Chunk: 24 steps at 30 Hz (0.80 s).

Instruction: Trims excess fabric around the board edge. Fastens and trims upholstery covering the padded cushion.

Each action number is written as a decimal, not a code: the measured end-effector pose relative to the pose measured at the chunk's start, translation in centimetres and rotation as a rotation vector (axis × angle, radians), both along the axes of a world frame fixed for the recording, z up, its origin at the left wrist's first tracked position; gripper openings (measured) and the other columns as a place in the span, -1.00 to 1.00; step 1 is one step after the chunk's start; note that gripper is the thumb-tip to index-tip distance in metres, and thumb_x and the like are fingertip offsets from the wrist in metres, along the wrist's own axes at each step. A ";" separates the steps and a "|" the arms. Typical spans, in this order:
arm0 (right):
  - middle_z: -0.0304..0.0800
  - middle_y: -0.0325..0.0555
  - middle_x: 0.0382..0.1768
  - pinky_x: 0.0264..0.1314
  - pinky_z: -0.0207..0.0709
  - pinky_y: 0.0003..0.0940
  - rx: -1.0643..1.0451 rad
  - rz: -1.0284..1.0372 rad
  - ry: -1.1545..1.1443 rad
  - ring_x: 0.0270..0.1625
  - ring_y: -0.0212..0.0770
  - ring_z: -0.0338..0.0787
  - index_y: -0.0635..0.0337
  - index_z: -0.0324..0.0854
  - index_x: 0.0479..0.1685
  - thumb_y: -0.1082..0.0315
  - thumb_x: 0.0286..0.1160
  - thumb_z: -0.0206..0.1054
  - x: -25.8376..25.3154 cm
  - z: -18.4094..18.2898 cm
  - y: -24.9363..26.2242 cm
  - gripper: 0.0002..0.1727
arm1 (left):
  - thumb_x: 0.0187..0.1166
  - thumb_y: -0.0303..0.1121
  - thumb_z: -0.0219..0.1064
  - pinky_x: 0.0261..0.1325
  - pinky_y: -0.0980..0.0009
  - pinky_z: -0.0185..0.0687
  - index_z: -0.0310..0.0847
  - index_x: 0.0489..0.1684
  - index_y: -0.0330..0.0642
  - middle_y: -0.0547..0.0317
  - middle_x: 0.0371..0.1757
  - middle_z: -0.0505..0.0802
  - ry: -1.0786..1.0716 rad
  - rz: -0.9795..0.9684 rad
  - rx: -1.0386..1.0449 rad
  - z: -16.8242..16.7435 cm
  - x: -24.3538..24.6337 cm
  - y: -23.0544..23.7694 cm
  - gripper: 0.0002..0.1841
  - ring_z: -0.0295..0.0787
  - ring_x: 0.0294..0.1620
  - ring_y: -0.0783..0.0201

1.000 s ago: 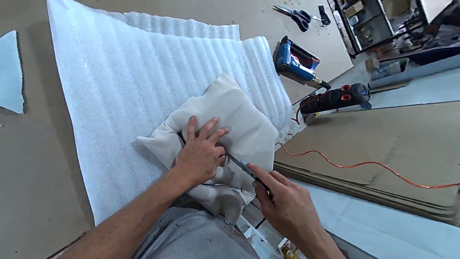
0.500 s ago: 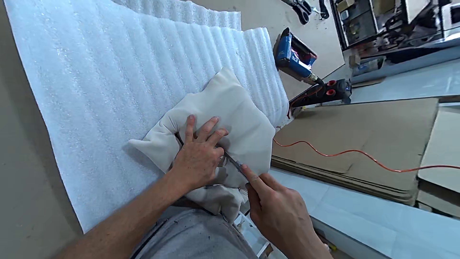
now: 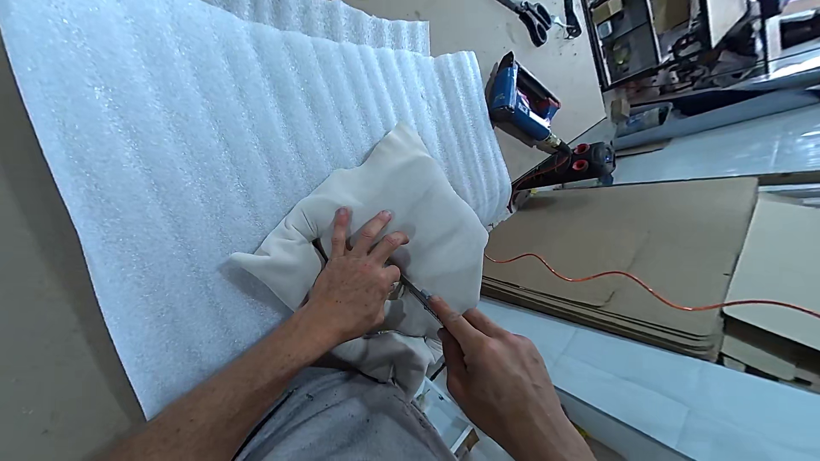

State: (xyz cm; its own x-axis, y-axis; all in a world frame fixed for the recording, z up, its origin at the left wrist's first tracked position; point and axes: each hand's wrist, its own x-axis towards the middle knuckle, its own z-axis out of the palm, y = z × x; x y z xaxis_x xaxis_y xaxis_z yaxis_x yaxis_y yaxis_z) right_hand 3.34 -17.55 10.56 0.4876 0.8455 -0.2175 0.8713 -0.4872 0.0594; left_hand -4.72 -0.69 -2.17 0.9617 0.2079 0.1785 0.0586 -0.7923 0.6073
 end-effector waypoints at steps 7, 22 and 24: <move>0.56 -0.25 -0.61 -0.74 0.39 -0.31 -0.005 -0.029 0.015 -0.69 -0.24 0.56 -0.05 0.84 0.27 0.28 0.44 0.13 -0.1 -0.3 0.0 -0.52 | 0.29 -0.20 0.49 0.75 -0.53 -0.66 0.86 -0.49 0.09 0.32 0.67 0.56 0.014 -0.006 0.001 0.1 0.0 0.0 -0.92 -0.12 0.92 -0.07; 0.68 -0.17 -0.54 -0.62 0.54 -0.21 -0.037 -0.179 0.087 -0.61 -0.17 0.68 -0.02 0.82 0.31 0.27 0.44 0.16 -1.1 -0.4 0.6 -0.52 | 0.29 -0.23 0.47 0.77 -0.51 -0.63 0.84 -0.49 0.04 0.26 0.66 0.57 0.005 0.003 -0.028 0.2 0.1 0.1 -0.92 -0.07 0.92 -0.05; 0.72 -0.16 -0.54 -0.60 0.57 -0.19 -0.031 -0.202 0.103 -0.59 -0.15 0.71 0.02 0.82 0.29 0.27 0.43 0.15 -1.2 -0.1 0.7 -0.52 | 0.29 -0.24 0.47 0.77 -0.50 -0.63 0.84 -0.50 0.04 0.26 0.66 0.57 0.006 0.011 -0.039 0.1 0.1 0.1 -0.92 -0.07 0.92 -0.03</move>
State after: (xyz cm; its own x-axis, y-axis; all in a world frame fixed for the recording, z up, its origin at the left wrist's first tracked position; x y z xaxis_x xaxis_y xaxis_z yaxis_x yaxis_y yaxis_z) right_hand 2.10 -16.84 10.51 0.6201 0.7251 -0.2995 0.7585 -0.6517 -0.0072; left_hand -4.59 -0.55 -2.03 0.9603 0.2252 0.1647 0.0707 -0.7676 0.6370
